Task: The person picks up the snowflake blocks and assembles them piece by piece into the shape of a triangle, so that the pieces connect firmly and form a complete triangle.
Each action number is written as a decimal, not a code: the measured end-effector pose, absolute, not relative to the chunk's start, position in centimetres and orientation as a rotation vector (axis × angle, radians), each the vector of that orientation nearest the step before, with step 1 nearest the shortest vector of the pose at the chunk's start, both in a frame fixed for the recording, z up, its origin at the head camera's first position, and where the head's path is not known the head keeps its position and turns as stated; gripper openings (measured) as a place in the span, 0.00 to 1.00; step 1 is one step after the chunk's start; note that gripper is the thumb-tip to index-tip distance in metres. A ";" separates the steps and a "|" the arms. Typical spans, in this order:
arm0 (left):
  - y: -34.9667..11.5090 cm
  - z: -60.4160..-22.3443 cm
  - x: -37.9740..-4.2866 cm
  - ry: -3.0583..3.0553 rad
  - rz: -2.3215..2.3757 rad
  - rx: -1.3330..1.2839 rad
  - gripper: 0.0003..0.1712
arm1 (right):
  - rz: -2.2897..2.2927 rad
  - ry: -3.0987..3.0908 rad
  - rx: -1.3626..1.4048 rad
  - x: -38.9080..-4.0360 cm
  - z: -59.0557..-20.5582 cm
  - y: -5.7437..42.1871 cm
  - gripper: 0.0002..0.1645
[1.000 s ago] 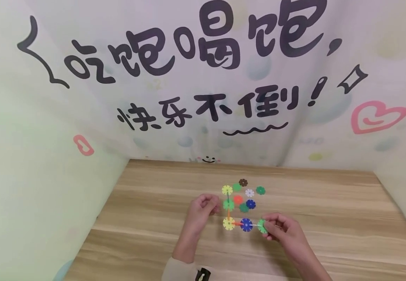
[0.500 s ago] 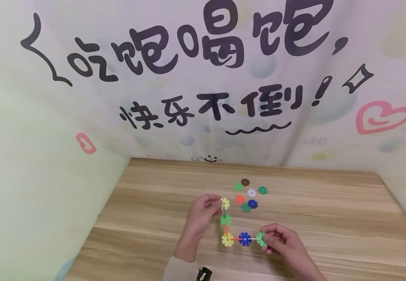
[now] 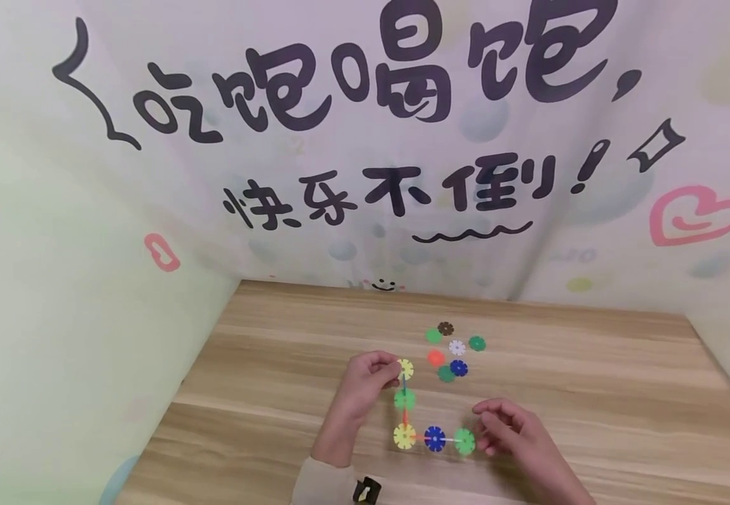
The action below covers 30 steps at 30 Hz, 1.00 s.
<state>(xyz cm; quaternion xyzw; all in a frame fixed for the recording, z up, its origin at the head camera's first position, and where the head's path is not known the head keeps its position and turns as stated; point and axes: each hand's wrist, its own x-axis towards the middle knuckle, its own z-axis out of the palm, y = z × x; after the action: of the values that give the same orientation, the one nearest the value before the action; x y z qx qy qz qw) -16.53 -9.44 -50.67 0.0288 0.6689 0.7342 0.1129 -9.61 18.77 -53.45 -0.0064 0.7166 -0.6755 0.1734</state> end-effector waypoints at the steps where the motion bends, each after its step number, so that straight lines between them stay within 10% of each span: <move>1: -9.5 -50.6 -16.5 1.963 2.151 0.085 0.09 | -1.907 2.068 -0.001 -9.8 -53.4 18.8 0.27; 30: -9.5 -50.2 -16.0 1.960 2.132 0.127 0.11 | -1.466 2.635 0.050 -17.8 -56.1 14.8 0.23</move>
<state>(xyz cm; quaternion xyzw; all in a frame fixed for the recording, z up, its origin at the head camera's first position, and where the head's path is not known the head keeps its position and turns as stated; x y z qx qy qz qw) -16.02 -9.48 -50.18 0.0434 0.6712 0.7300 0.1212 -17.75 14.85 -56.13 0.0167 0.8720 -0.4852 0.0627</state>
